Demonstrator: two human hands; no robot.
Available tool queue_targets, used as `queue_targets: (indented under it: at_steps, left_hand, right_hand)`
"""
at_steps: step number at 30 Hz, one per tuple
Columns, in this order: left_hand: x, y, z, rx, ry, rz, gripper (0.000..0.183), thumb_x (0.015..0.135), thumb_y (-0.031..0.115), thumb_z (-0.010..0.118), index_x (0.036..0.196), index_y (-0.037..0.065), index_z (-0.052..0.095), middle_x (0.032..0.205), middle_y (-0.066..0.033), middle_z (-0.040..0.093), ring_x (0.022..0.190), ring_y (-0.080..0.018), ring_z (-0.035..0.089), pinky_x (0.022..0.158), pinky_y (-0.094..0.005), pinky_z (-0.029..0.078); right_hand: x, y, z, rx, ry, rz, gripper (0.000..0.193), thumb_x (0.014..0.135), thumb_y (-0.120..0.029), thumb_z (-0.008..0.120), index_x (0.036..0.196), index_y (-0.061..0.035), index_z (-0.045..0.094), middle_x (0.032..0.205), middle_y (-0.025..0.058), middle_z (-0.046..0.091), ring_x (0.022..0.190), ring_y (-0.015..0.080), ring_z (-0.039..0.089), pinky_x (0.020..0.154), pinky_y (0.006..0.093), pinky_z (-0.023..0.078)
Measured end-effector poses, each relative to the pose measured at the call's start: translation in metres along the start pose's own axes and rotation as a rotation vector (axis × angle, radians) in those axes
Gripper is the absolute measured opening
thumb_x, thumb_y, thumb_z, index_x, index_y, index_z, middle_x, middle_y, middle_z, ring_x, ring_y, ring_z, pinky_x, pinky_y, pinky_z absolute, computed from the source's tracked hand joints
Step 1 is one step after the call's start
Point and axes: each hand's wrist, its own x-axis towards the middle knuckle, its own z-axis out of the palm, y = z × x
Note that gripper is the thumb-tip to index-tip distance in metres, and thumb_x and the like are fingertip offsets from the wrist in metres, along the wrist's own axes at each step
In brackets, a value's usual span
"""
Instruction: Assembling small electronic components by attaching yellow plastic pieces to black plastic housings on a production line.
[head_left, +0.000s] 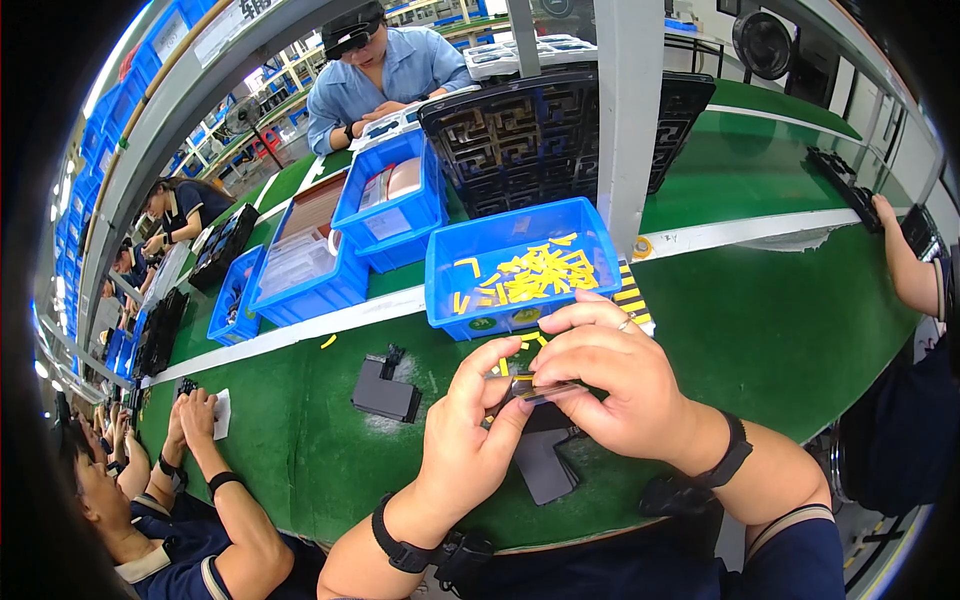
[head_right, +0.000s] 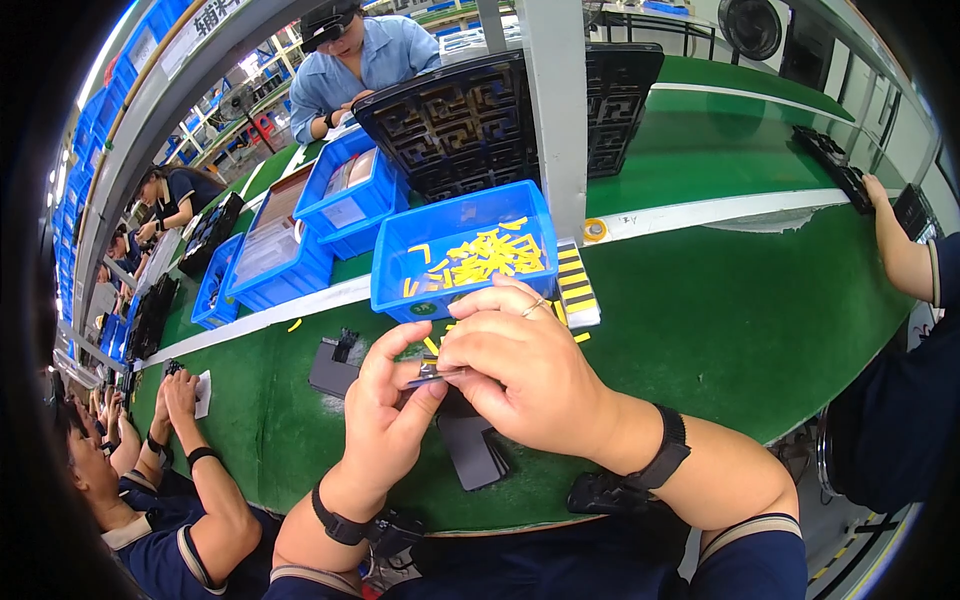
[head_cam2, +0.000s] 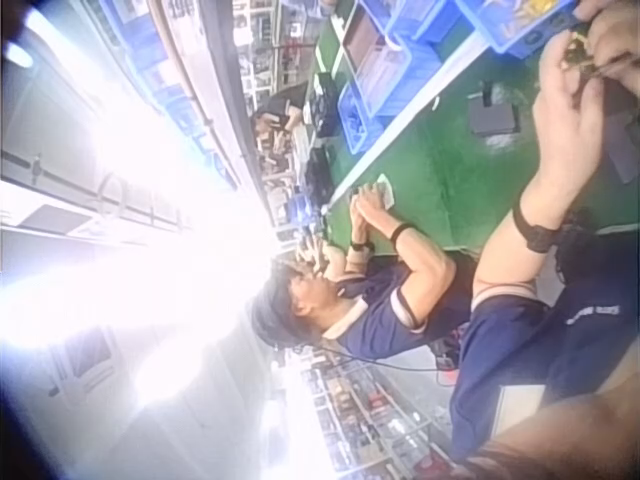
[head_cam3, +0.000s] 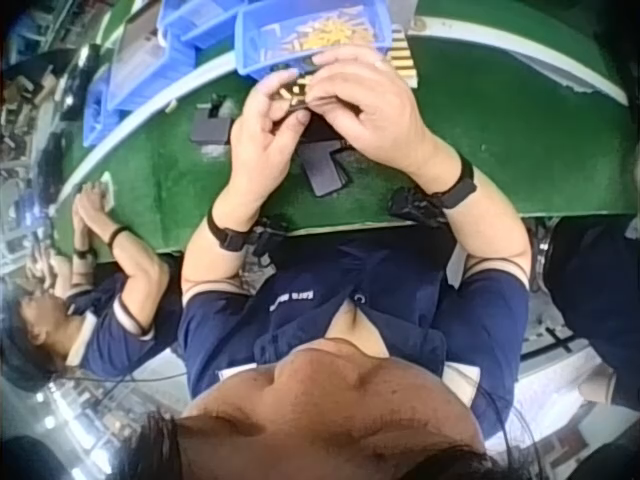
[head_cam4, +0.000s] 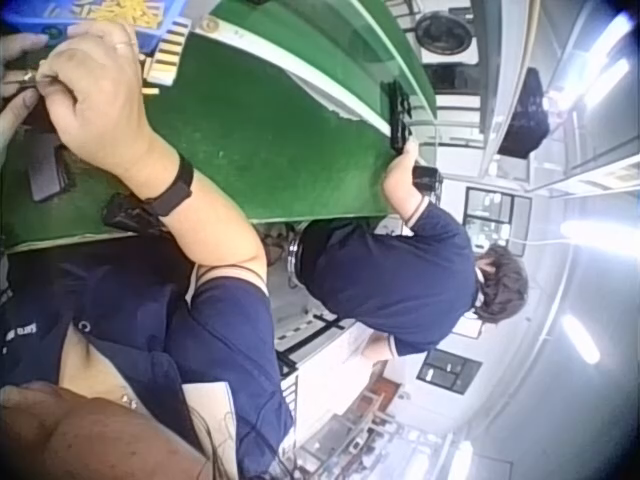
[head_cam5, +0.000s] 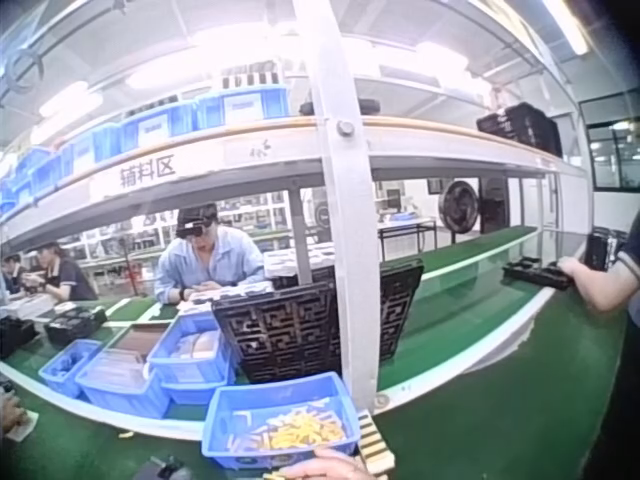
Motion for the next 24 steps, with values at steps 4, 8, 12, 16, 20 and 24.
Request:
queue_targets:
  at_steps: [4,8,12,16,20,24]
  left_hand:
    - [0.002,-0.007,-0.001,0.013,-0.061,0.029,0.039,0.085,0.001,0.059,0.122,0.004,0.047,0.09,-0.0083,0.068,0.079,-0.0114,0.063,0.071,-0.0238,0.049]
    - [0.003,-0.009,0.003,-0.489,-0.073,-0.128,0.031,0.089,0.0,0.054,0.119,-0.001,0.047,0.101,-0.0102,0.065,0.091,-0.0146,0.062,0.082,-0.0261,0.048]
    - [0.005,-0.01,0.003,-0.773,-0.056,-0.175,0.028,0.091,0.0,0.05,0.118,-0.005,0.046,0.107,-0.0141,0.062,0.102,-0.0177,0.059,0.09,-0.0296,0.046]
    - [0.004,-0.011,0.004,-0.819,-0.067,-0.166,0.028,0.09,-0.001,0.05,0.118,-0.004,0.046,0.107,-0.014,0.062,0.101,-0.0178,0.06,0.09,-0.0301,0.047]
    - [0.005,-0.01,0.005,-0.794,-0.083,-0.196,0.027,0.091,0.0,0.05,0.117,-0.004,0.046,0.106,-0.0145,0.062,0.1,-0.018,0.06,0.09,-0.0305,0.046]
    - [0.002,-0.012,0.005,-0.831,-0.055,-0.171,0.027,0.091,0.0,0.05,0.117,-0.004,0.046,0.106,-0.0142,0.063,0.1,-0.0172,0.06,0.09,-0.0303,0.046]
  right_hand:
    - [-0.001,0.003,0.001,0.103,0.046,0.005,0.017,0.067,-0.001,0.073,0.08,-0.0077,0.065,0.085,0.0034,0.065,0.095,0.0261,0.06,0.09,0.0424,0.043]
    - [0.004,-0.004,-0.001,-0.054,0.25,-0.052,0.02,0.064,0.003,0.069,0.08,-0.0059,0.062,0.076,0.0059,0.061,0.083,0.0269,0.059,0.073,0.0356,0.047]
    - [0.0,0.001,0.004,-0.033,0.207,0.079,0.015,0.069,0.003,0.066,0.081,-0.0028,0.06,0.072,0.0088,0.061,0.067,0.0256,0.058,0.062,0.0347,0.046]
    - [-0.003,0.001,0.007,0.049,0.168,0.128,0.013,0.07,0.002,0.065,0.081,-0.0031,0.06,0.073,0.0081,0.063,0.068,0.0248,0.059,0.062,0.0345,0.045]
    - [-0.002,0.001,0.006,0.038,0.147,0.131,0.013,0.07,0.002,0.065,0.081,-0.0036,0.06,0.071,0.0073,0.062,0.068,0.0247,0.059,0.062,0.0346,0.045]
    - [-0.003,-0.001,0.004,-0.048,0.186,0.08,0.016,0.067,0.004,0.064,0.081,-0.0039,0.06,0.071,0.0068,0.062,0.069,0.0244,0.059,0.063,0.0347,0.045]
